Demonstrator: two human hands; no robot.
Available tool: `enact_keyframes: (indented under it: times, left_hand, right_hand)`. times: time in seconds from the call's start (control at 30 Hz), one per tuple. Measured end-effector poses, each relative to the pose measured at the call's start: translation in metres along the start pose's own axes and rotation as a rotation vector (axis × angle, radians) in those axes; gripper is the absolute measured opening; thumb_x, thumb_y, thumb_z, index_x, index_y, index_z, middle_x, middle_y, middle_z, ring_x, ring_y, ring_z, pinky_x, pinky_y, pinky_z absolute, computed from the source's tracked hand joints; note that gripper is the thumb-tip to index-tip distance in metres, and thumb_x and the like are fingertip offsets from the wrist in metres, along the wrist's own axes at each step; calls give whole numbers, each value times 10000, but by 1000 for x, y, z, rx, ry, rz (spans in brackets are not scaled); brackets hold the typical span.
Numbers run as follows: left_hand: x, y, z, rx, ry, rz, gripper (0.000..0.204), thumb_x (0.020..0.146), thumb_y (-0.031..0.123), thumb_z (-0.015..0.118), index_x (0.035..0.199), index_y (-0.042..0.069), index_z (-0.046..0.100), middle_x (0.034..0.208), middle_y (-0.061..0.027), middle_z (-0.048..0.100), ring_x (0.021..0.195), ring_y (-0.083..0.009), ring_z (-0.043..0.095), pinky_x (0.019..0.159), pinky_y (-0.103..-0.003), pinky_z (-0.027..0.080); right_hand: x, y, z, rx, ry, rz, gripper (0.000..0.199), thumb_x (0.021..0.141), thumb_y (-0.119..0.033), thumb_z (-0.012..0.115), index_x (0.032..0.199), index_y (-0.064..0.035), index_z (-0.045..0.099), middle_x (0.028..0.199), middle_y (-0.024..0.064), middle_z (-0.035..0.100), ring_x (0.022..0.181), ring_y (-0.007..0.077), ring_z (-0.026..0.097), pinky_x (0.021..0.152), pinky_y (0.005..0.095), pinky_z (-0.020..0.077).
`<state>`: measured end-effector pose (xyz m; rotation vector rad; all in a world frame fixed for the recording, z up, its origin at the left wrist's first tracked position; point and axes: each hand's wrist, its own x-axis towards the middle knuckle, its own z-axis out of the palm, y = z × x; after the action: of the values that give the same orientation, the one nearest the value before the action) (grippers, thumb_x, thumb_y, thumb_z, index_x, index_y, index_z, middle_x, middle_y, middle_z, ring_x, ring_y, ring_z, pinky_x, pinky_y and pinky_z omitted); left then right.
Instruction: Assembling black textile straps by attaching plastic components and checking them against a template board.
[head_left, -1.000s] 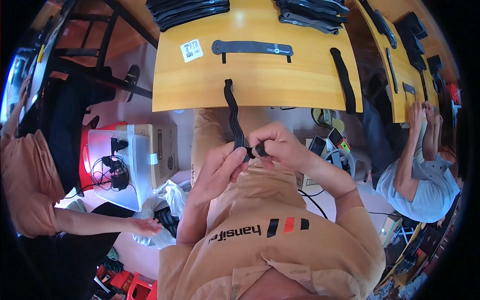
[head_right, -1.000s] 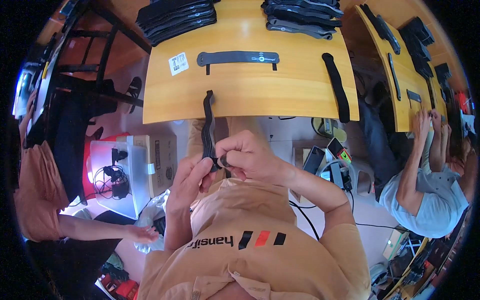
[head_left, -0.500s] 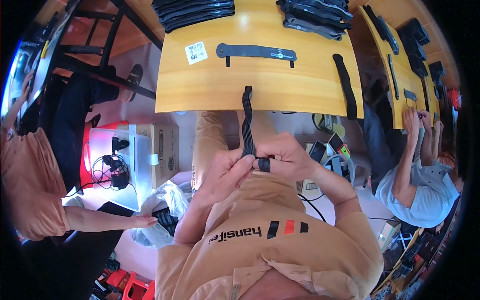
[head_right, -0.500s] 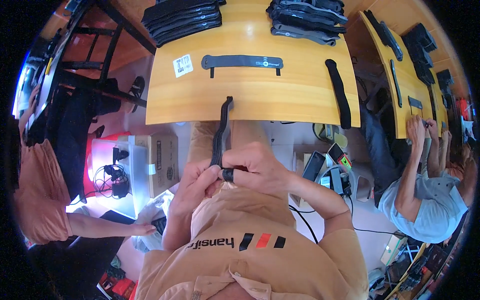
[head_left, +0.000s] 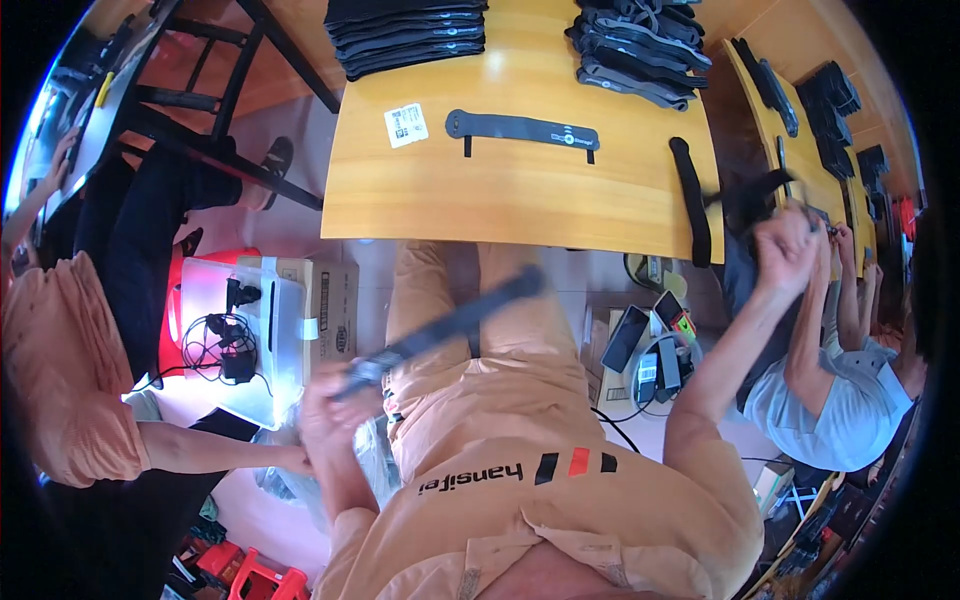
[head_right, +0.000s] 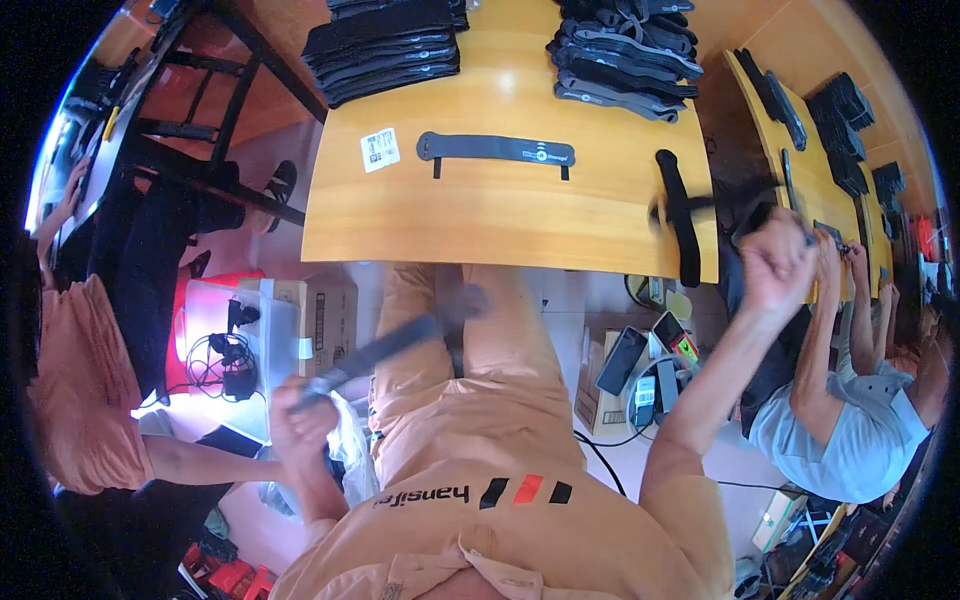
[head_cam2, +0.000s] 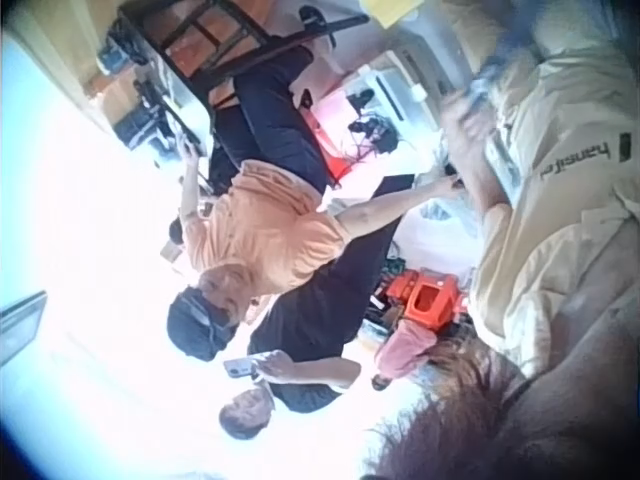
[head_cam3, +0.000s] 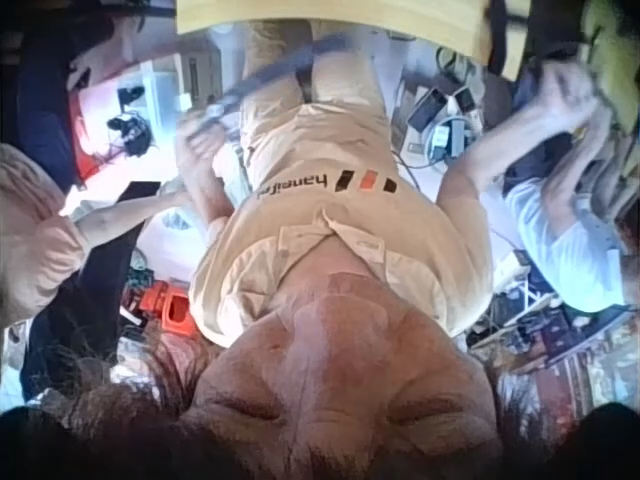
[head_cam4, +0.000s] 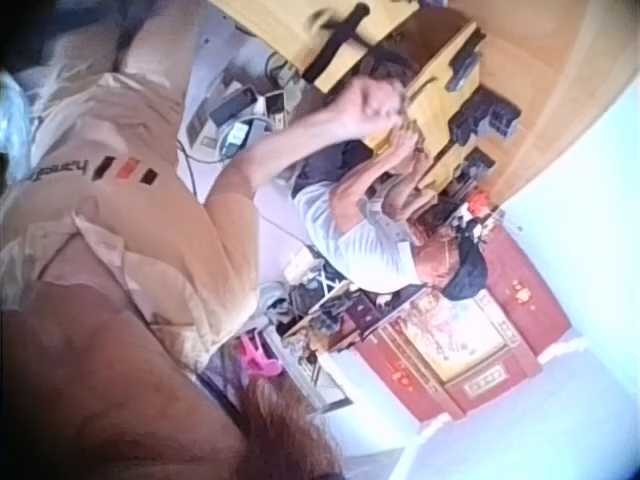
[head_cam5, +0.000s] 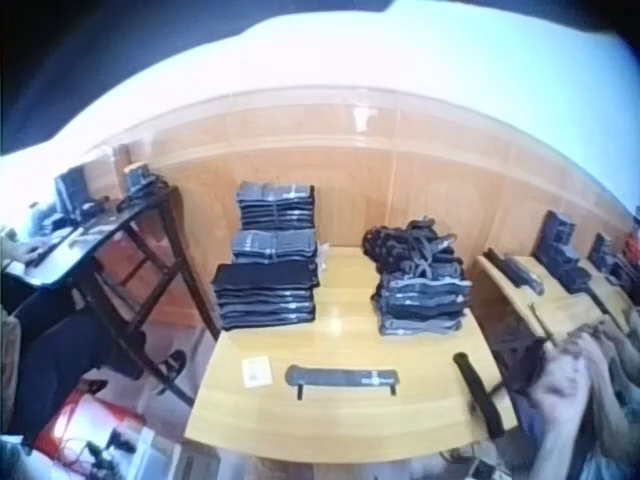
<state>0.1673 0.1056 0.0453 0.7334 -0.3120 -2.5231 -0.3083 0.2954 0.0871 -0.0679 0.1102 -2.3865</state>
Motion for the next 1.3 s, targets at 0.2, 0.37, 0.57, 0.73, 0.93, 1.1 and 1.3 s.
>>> enact_keyframes:
  times: [0.2,0.37,0.57,0.73,0.93,1.1,1.3]
  left_hand:
    - [20,20,10,197,-8,275,394,890,260,467,558,94,333,497,14,334,398,-72,317,372,-207,262]
    - [67,18,32,533,121,382,393,919,322,435,622,71,379,529,2,331,425,-97,312,395,-224,268]
    - [119,9,-3,674,240,254,466,931,433,380,702,47,504,550,-14,461,442,-115,472,391,-211,364]
    - [136,-6,-26,787,471,28,679,898,587,297,821,-13,605,603,-75,590,482,-144,586,432,-206,448]
    - [108,2,-10,1019,351,290,520,935,430,374,896,-31,611,701,-104,630,600,-146,614,550,-221,472]
    - [109,-33,70,1063,-40,526,319,844,156,552,1106,-24,567,905,-102,640,835,-172,609,770,-260,469]
    - [126,-73,100,1130,-415,236,315,822,147,603,1099,3,556,744,-60,580,686,-106,541,626,-233,429]
  right_hand:
    - [-13,30,25,-436,-166,312,173,868,-114,482,717,-63,417,482,-5,357,317,56,314,267,180,306]
    - [-30,51,29,-697,-374,290,287,794,-100,599,589,-52,405,441,15,366,306,79,343,280,208,375]
    - [-40,77,54,-1678,-825,225,179,727,-108,653,666,47,586,558,55,553,444,101,491,473,228,404]
    - [-50,90,54,-2036,-562,155,143,763,13,586,885,46,651,599,66,569,539,116,584,486,204,422]
    - [-45,86,41,-1897,-514,116,366,617,142,439,910,52,640,739,108,581,633,142,609,578,211,481]
    - [-49,125,29,-1842,-631,354,351,614,134,473,915,46,630,806,129,598,683,187,621,628,257,501]
    - [-50,156,16,-1654,-570,350,346,670,172,463,934,29,635,813,123,622,715,183,631,620,251,493]
